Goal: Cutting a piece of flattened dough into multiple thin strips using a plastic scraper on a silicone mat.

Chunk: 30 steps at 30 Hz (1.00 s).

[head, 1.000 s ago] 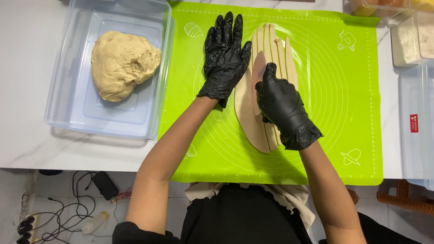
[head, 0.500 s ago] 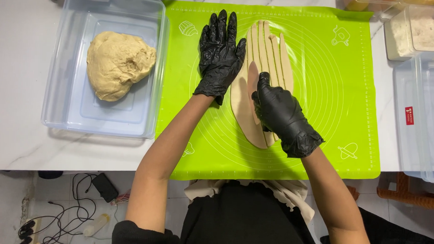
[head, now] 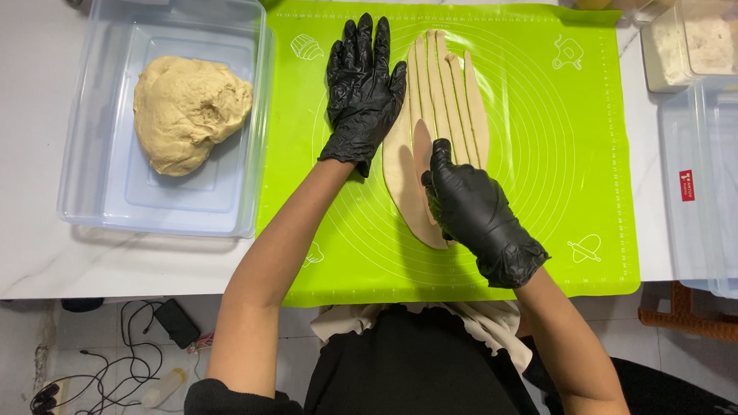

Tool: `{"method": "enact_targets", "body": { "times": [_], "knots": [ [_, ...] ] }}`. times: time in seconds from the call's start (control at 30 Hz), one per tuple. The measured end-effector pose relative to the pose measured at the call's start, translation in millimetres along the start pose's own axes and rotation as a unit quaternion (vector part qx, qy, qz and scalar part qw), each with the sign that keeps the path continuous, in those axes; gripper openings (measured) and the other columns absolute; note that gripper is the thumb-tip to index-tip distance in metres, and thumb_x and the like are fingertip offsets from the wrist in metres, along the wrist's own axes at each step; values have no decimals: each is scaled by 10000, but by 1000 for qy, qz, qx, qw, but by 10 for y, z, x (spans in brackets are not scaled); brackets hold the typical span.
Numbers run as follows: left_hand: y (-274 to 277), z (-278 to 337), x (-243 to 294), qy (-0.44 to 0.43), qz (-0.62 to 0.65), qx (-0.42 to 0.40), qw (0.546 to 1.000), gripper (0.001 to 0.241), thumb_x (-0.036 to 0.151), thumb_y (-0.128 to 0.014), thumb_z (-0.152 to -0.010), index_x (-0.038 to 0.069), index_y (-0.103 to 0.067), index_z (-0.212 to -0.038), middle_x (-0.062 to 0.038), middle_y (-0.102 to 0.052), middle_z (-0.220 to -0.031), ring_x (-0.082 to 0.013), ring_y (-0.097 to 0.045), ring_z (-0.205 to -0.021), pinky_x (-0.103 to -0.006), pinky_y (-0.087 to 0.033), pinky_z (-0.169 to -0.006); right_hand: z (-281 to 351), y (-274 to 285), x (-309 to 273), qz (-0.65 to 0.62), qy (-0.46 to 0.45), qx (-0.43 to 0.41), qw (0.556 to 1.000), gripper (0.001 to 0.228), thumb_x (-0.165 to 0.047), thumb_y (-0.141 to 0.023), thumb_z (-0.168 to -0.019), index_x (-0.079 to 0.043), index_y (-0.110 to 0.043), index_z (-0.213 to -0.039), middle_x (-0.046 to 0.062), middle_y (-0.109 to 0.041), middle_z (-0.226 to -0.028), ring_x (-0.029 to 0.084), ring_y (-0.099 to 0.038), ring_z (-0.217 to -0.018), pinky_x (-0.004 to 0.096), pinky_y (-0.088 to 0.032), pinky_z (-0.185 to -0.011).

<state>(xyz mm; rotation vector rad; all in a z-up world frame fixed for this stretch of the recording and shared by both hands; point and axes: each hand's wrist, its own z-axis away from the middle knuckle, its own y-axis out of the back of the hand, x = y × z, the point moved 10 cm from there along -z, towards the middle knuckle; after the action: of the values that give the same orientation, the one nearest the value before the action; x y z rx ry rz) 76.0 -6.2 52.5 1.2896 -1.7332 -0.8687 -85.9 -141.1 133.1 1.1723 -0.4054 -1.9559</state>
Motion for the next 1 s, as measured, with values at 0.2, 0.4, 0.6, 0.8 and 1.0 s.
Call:
{"method": "enact_targets", "body": {
  "times": [0.2, 0.4, 0.6, 0.8, 1.0],
  "knots": [
    [43, 17, 7, 4, 3, 16, 1000, 637, 500, -499, -1153, 203, -273, -1669, -89, -286, -1725, -320, -296, -1620, -492, -268, -1346, -241, -200, 239, 264, 233, 153, 923, 844, -1, -595, -940, -12, -96, -1622, 114, -614, -745, 278, -538, -556, 457, -416, -475],
    [-7, 13, 2, 0, -2, -2, 1000, 639, 500, -496, -1168, 203, -250, -1678, -84, -254, -1736, -312, -257, -1629, -485, -242, -1353, -238, -11, 226, 4, 52, 32, 998, 341, -352, -369, -1086, -139, -541, -1288, 64, -598, -596, 259, -550, -568, 397, -458, -762],
    [-69, 7, 1, 1, -30, -29, 999, 653, 539, -470, -1195, 213, -202, -1693, -72, -211, -1752, -308, -214, -1642, -482, -223, -1364, 111, -262, 226, 304, 232, 157, 911, 780, -122, -618, -998, -13, -135, -1600, 103, -593, -694, 285, -534, -509, 455, -429, -448],
    [-54, 3, 6, 1, -41, -22, 999, 639, 533, -481, -1187, 213, -233, -1681, -69, -247, -1737, -305, -238, -1628, -478, -230, -1353, -237, -182, 268, 318, 257, 195, 892, 748, -145, -608, -1040, 18, -148, -1607, 133, -607, -708, 334, -563, -543, 480, -422, -459],
    [-14, 16, 21, 0, -33, -25, 999, 624, 516, -452, -1192, 207, -227, -1685, -76, -234, -1740, -301, -234, -1631, -476, -228, -1356, 396, 52, 19, -58, -82, 25, 995, 854, -637, -80, -1018, -128, -446, -439, 35, -528, -458, 223, -680, -493, 367, -524, -893]
  ]
}}
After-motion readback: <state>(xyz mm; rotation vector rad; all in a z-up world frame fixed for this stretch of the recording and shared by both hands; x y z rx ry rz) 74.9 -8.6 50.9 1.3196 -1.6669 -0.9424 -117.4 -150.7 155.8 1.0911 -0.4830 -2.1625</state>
